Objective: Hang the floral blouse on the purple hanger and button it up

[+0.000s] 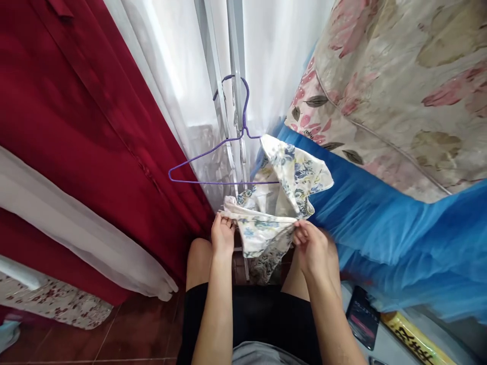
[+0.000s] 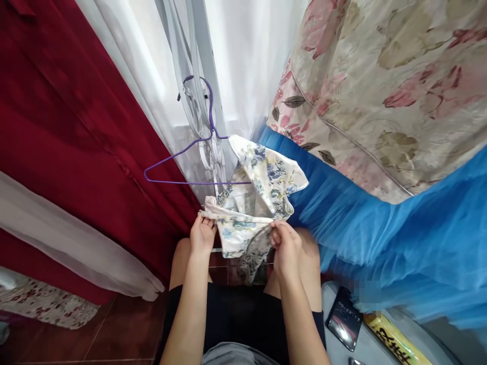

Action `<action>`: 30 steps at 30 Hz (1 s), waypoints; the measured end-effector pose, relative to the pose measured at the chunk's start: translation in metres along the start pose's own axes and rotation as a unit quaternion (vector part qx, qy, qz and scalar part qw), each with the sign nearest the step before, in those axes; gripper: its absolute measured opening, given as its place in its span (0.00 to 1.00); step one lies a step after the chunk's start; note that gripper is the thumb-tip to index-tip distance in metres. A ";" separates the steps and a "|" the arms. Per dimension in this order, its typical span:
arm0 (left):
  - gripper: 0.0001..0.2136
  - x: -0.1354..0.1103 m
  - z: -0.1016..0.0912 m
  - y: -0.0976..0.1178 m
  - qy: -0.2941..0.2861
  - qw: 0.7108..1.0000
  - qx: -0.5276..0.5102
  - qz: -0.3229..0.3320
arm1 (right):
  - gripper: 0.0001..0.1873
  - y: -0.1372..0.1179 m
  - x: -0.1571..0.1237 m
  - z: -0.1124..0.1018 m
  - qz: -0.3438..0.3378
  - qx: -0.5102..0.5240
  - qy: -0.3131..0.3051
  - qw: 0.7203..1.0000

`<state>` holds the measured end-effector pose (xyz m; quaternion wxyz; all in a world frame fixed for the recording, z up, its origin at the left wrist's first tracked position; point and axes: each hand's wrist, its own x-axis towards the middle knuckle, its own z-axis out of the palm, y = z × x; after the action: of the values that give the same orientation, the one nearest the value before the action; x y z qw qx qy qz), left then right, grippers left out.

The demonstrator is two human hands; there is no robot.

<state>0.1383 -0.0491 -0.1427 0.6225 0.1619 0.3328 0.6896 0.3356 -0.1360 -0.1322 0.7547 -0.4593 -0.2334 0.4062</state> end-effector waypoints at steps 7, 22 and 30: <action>0.14 -0.062 0.033 -0.009 -0.133 0.965 0.180 0.135 | 0.16 0.022 -0.009 -0.060 -0.045 -0.077 0.125 0.988; 0.11 -0.081 0.027 0.020 -0.194 0.858 0.440 0.182 | 0.33 -0.010 -0.046 0.012 0.165 -0.155 -0.437 0.870; 0.27 -0.091 -0.033 0.037 -0.348 0.860 0.371 -0.046 | 0.23 -0.050 -0.034 0.044 0.180 -0.142 -0.490 0.841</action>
<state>0.1049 -0.1458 -0.1250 0.6229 0.5945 0.3327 0.3844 0.3050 -0.1543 -0.0669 0.3816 -0.3363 -0.5411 0.6697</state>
